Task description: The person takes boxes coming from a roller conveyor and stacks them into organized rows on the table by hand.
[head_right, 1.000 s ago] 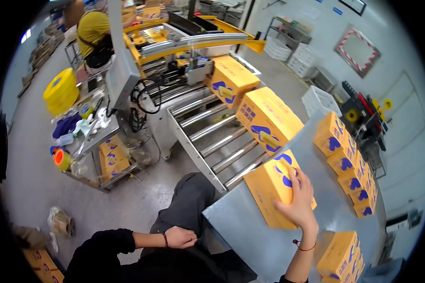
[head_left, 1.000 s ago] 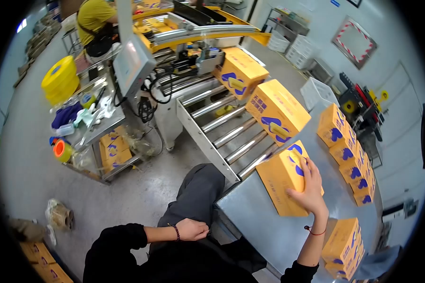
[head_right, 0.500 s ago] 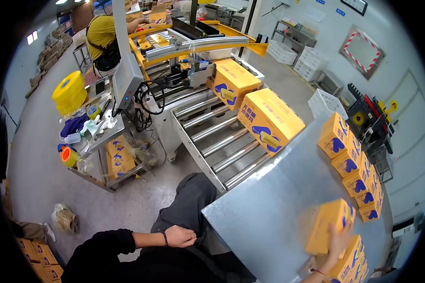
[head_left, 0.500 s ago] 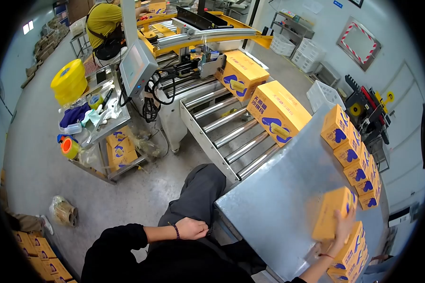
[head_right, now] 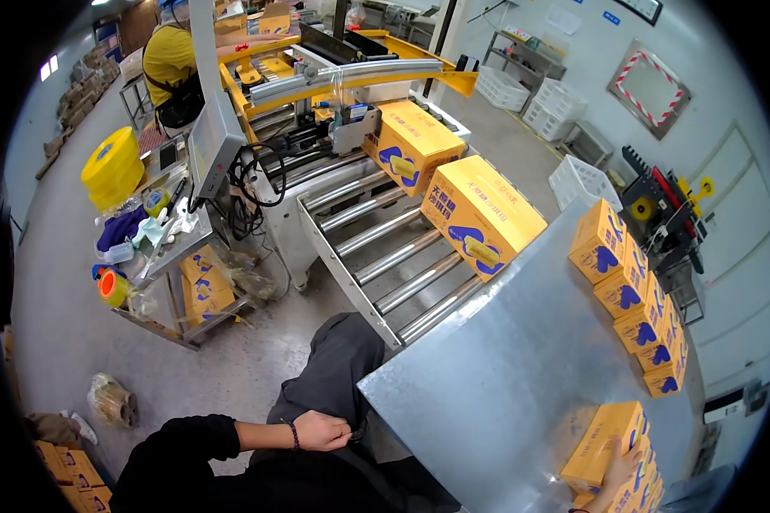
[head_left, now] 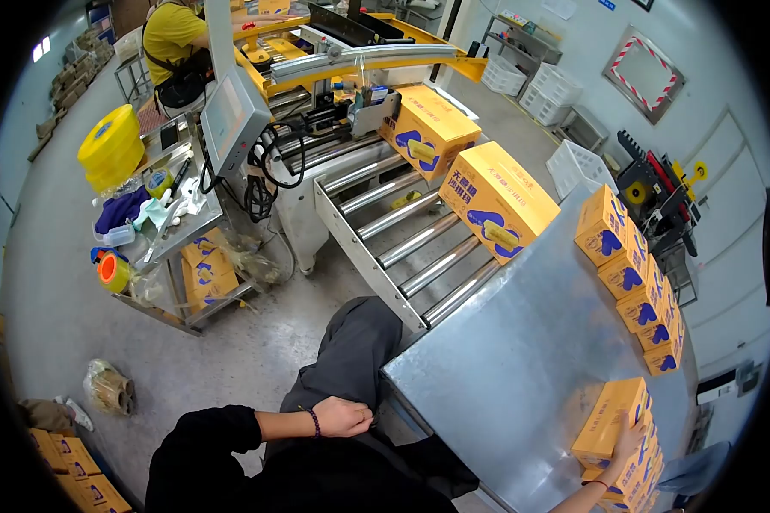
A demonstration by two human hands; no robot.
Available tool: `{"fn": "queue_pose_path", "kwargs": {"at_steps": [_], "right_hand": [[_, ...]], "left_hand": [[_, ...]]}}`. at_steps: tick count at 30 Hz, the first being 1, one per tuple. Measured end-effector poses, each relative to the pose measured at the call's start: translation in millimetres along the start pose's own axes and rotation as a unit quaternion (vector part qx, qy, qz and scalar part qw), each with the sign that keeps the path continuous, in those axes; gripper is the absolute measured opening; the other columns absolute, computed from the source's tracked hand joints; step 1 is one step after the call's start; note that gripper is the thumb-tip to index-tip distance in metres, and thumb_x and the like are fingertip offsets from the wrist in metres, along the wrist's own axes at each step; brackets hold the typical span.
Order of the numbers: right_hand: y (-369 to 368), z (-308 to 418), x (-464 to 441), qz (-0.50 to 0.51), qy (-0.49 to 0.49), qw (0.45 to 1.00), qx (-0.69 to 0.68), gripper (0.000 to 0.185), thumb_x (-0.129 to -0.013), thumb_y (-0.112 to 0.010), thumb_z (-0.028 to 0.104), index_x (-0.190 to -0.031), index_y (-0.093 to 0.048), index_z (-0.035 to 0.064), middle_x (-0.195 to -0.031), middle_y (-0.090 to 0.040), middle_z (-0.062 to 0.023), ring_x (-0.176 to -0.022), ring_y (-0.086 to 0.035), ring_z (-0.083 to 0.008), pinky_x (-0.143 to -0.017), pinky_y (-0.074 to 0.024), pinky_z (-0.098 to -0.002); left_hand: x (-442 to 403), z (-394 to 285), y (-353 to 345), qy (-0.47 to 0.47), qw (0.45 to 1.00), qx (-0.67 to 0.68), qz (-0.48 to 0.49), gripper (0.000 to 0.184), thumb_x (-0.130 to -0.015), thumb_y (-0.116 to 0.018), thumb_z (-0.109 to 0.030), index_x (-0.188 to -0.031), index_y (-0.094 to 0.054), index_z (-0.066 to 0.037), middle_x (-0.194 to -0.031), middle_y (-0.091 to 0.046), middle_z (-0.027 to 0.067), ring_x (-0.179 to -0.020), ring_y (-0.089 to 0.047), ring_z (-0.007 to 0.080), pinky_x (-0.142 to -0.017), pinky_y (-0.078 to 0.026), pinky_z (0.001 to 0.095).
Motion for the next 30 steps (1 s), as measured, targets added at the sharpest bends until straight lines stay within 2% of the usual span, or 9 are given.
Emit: {"fn": "queue_pose_path", "kwargs": {"at_steps": [3, 6, 8, 18, 21, 25, 27, 29, 30], "right_hand": [[9.9, 11.4, -0.1, -0.033, 0.016, 0.999, 0.008, 0.094, -0.087, -0.056, 0.072, -0.157, -0.036, 0.0141, -0.162, -0.032, -0.0197, -0.149, -0.030, -0.0391, -0.120, -0.0241, -0.0540], [33.2, 69.9, 18.2, -0.047, 0.101, 0.991, 0.073, 0.058, -0.078, -0.073, 0.031, -0.128, -0.060, 0.0046, -0.136, -0.057, -0.0251, -0.128, -0.052, -0.0409, -0.108, -0.0425, -0.0476], [8.0, 90.2, -1.2, -0.187, 0.270, 0.945, -0.008, 0.055, -0.082, -0.073, 0.028, -0.129, -0.060, 0.0007, -0.137, -0.057, -0.0245, -0.129, -0.052, -0.0408, -0.110, -0.0404, -0.0466], [84.4, 424.4, 89.2, -0.066, 0.548, 0.778, -0.301, 0.049, -0.098, -0.066, 0.032, -0.133, -0.059, -0.0018, -0.143, -0.054, -0.0219, -0.138, -0.046, -0.0360, -0.116, -0.0335, -0.0434], [65.3, 478.1, 83.7, -0.077, 0.495, 0.846, -0.181, 0.053, -0.093, -0.072, 0.032, -0.131, -0.060, -0.0032, -0.142, -0.055, -0.0224, -0.133, -0.051, -0.0358, -0.113, -0.0368, -0.0407], [57.1, 468.1, 63.8, 0.261, 0.448, 0.810, -0.273, 0.066, -0.089, -0.077, 0.027, -0.139, -0.050, -0.0055, -0.138, -0.057, -0.0234, -0.131, -0.050, -0.0332, -0.104, -0.0429, -0.0382], [60.7, 442.4, 87.6, 0.242, 0.445, 0.809, -0.298, 0.058, -0.084, -0.081, 0.022, -0.129, -0.055, -0.0048, -0.124, -0.060, -0.0195, -0.119, -0.053, -0.0330, -0.096, -0.0471, -0.0390], [102.2, 407.8, 156.6, -0.109, 0.506, 0.840, -0.162, 0.048, -0.076, -0.085, 0.017, -0.112, -0.058, -0.0021, -0.108, -0.058, -0.0145, -0.105, -0.055, -0.0333, -0.092, -0.0485, -0.0400], [112.1, 395.8, 194.9, -0.097, 0.554, 0.813, -0.153, 0.048, -0.073, -0.085, 0.016, -0.107, -0.057, -0.0002, -0.103, -0.056, -0.0133, -0.101, -0.054, -0.0338, -0.092, -0.0486, -0.0408]], "left_hand": [[0.4, 0.5, -0.2, -0.003, 1.000, -0.002, -0.002, 0.022, -0.095, -0.062, -0.024, -0.081, -0.065, -0.008, -0.076, -0.063, 0.0053, -0.070, -0.068, 0.0233, -0.062, -0.056, 0.0353], [-0.9, -1.9, 1.4, -0.006, 1.000, 0.005, -0.002, 0.022, -0.095, -0.062, -0.024, -0.081, -0.065, -0.008, -0.076, -0.063, 0.0049, -0.070, -0.068, 0.0232, -0.061, -0.056, 0.0353], [-0.8, 0.4, 2.5, -0.004, 1.000, 0.011, -0.005, 0.022, -0.096, -0.062, -0.025, -0.082, -0.065, -0.008, -0.076, -0.063, 0.0047, -0.070, -0.068, 0.0232, -0.061, -0.056, 0.0354], [4.3, 7.4, -4.6, -0.004, 0.999, 0.022, -0.024, 0.023, -0.097, -0.061, -0.026, -0.082, -0.061, -0.008, -0.076, -0.061, 0.0055, -0.068, -0.068, 0.0251, -0.058, -0.055, 0.0365], [5.5, 10.9, -8.0, 0.003, 1.000, 0.018, -0.003, 0.019, -0.097, -0.061, -0.026, -0.089, -0.064, -0.009, -0.080, -0.064, 0.0049, -0.072, -0.069, 0.0247, -0.060, -0.056, 0.0361], [7.6, 11.8, -6.7, 0.006, 1.000, 0.008, -0.008, 0.020, -0.097, -0.061, -0.027, -0.086, -0.063, -0.010, -0.080, -0.063, 0.0046, -0.071, -0.068, 0.0246, -0.060, -0.055, 0.0360], [8.2, 11.0, -6.4, 0.003, 1.000, 0.019, -0.009, 0.020, -0.097, -0.061, -0.027, -0.086, -0.063, -0.010, -0.080, -0.063, 0.0044, -0.071, -0.068, 0.0246, -0.060, -0.055, 0.0360], [6.3, 12.0, -5.9, 0.000, 0.999, 0.030, -0.013, 0.020, -0.097, -0.061, -0.027, -0.086, -0.064, -0.010, -0.079, -0.063, 0.0043, -0.071, -0.068, 0.0245, -0.059, -0.055, 0.0359], [6.1, 12.1, -5.1, -0.003, 0.999, 0.039, -0.018, 0.020, -0.097, -0.061, -0.027, -0.086, -0.064, -0.010, -0.079, -0.062, 0.0042, -0.070, -0.068, 0.0242, -0.059, -0.055, 0.0359]]}}
Point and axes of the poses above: each hand's wrist, its own x-axis away from the middle knuckle, its own y-axis out of the back of the hand, z = x × y, the point moved 5 cm from there along -x, towards the middle knuckle
